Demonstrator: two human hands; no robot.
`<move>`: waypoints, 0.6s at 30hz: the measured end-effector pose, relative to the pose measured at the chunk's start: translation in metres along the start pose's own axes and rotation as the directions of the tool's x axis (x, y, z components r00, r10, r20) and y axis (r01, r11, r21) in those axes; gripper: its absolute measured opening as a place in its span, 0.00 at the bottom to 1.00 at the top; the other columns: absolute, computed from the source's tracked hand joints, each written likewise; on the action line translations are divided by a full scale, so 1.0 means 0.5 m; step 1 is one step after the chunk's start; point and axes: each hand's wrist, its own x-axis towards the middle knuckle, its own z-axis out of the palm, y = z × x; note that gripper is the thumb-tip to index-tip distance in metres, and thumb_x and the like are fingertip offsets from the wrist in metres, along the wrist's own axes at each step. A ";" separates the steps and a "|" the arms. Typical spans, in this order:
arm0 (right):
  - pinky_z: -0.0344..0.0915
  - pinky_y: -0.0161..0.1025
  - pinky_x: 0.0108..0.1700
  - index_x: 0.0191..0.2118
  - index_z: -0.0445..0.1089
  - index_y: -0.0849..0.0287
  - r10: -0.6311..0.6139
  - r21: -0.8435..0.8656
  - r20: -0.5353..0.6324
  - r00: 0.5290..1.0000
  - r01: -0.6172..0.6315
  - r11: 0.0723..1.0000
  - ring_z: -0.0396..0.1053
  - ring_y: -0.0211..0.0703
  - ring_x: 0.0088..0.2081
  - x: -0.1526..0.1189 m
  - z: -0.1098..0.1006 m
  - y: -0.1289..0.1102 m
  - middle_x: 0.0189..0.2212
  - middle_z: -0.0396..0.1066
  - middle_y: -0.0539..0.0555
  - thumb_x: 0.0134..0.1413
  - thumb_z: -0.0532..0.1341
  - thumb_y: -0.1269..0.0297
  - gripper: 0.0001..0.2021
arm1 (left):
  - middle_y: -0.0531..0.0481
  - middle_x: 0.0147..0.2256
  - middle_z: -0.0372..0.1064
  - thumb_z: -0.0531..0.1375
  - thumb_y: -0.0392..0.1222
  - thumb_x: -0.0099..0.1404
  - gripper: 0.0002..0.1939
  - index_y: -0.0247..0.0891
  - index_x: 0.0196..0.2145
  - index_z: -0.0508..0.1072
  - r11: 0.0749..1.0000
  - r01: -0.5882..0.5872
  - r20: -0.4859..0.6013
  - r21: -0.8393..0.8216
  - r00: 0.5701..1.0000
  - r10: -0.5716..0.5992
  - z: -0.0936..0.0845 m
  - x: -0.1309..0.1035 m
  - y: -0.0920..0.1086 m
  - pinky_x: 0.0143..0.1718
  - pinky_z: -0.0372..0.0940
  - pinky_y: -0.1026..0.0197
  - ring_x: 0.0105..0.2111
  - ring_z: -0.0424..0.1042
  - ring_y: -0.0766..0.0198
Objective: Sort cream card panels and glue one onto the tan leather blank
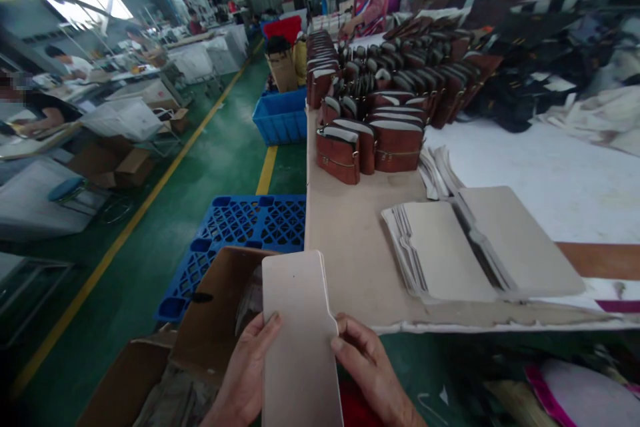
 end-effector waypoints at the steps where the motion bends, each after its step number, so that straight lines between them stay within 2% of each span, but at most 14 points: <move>1: 0.58 0.34 0.34 0.35 0.70 0.58 -0.039 -0.016 0.014 0.999 0.039 0.999 0.60 0.39 0.32 -0.010 -0.015 -0.015 0.32 0.63 0.49 0.65 0.63 0.42 0.22 | 0.45 0.34 0.81 0.79 0.53 0.51 0.29 0.35 0.45 0.78 1.000 -0.007 -0.022 0.005 1.000 0.007 0.019 -0.001 -0.012 0.33 0.73 0.62 0.29 0.79 0.60; 4: 0.58 0.34 0.38 0.37 0.75 0.57 -0.166 -0.126 0.051 0.985 0.171 0.977 0.62 0.40 0.35 -0.036 -0.059 -0.057 0.33 0.64 0.50 0.67 0.64 0.47 0.17 | 0.47 0.34 0.81 0.80 0.53 0.48 0.29 0.36 0.42 0.77 1.000 -0.011 -0.106 0.013 0.994 0.013 0.068 -0.004 -0.050 0.31 0.73 0.63 0.28 0.78 0.62; 7: 0.60 0.34 0.37 0.41 0.77 0.56 -0.284 -0.394 0.110 0.952 0.304 0.867 0.66 0.42 0.36 -0.060 -0.098 -0.094 0.34 0.66 0.51 0.70 0.61 0.54 0.12 | 0.50 0.31 0.79 0.81 0.52 0.45 0.29 0.37 0.39 0.77 1.000 -0.001 -0.117 0.004 0.993 0.002 0.106 -0.001 -0.085 0.30 0.72 0.64 0.27 0.76 0.63; 9: 0.61 0.35 0.34 0.43 0.76 0.55 -0.352 -0.528 0.129 0.927 0.365 0.767 0.68 0.42 0.34 -0.075 -0.117 -0.117 0.34 0.68 0.52 0.71 0.59 0.53 0.13 | 0.51 0.31 0.79 0.82 0.51 0.44 0.29 0.37 0.39 0.77 1.000 0.010 -0.098 -0.005 0.995 -0.011 0.126 0.004 -0.103 0.30 0.71 0.65 0.28 0.76 0.64; 12: 0.65 0.35 0.34 0.46 0.78 0.53 -0.435 -0.579 0.093 0.895 0.404 0.708 0.70 0.43 0.33 -0.096 -0.135 -0.143 0.33 0.71 0.53 0.73 0.57 0.49 0.17 | 0.51 0.31 0.79 0.81 0.52 0.46 0.30 0.38 0.41 0.77 0.999 0.039 -0.068 0.025 0.997 -0.037 0.147 0.014 -0.120 0.31 0.72 0.63 0.28 0.76 0.63; 15: 0.68 0.34 0.38 0.48 0.80 0.52 -0.438 -0.544 0.051 0.898 0.392 0.741 0.72 0.42 0.34 -0.112 -0.147 -0.141 0.34 0.73 0.53 0.76 0.53 0.51 0.19 | 0.51 0.31 0.79 0.81 0.53 0.45 0.29 0.38 0.40 0.78 0.998 0.054 -0.066 0.032 0.996 -0.052 0.156 0.025 -0.131 0.32 0.73 0.62 0.28 0.75 0.62; 17: 0.69 0.35 0.40 0.49 0.80 0.53 -0.381 -0.502 -0.005 0.924 0.328 0.801 0.73 0.43 0.36 -0.119 -0.153 -0.119 0.34 0.73 0.54 0.77 0.51 0.51 0.21 | 0.51 0.34 0.80 0.81 0.52 0.46 0.28 0.39 0.40 0.79 0.997 0.072 -0.072 -0.005 0.995 -0.072 0.151 0.033 -0.137 0.35 0.74 0.62 0.31 0.77 0.61; 18: 0.70 0.36 0.43 0.50 0.81 0.54 -0.346 -0.481 -0.069 0.936 0.273 0.833 0.74 0.45 0.40 -0.121 -0.155 -0.105 0.36 0.75 0.55 0.77 0.52 0.50 0.22 | 0.51 0.36 0.81 0.81 0.52 0.47 0.27 0.39 0.40 0.79 0.996 0.086 -0.065 -0.025 0.994 -0.088 0.146 0.037 -0.139 0.37 0.75 0.61 0.33 0.78 0.60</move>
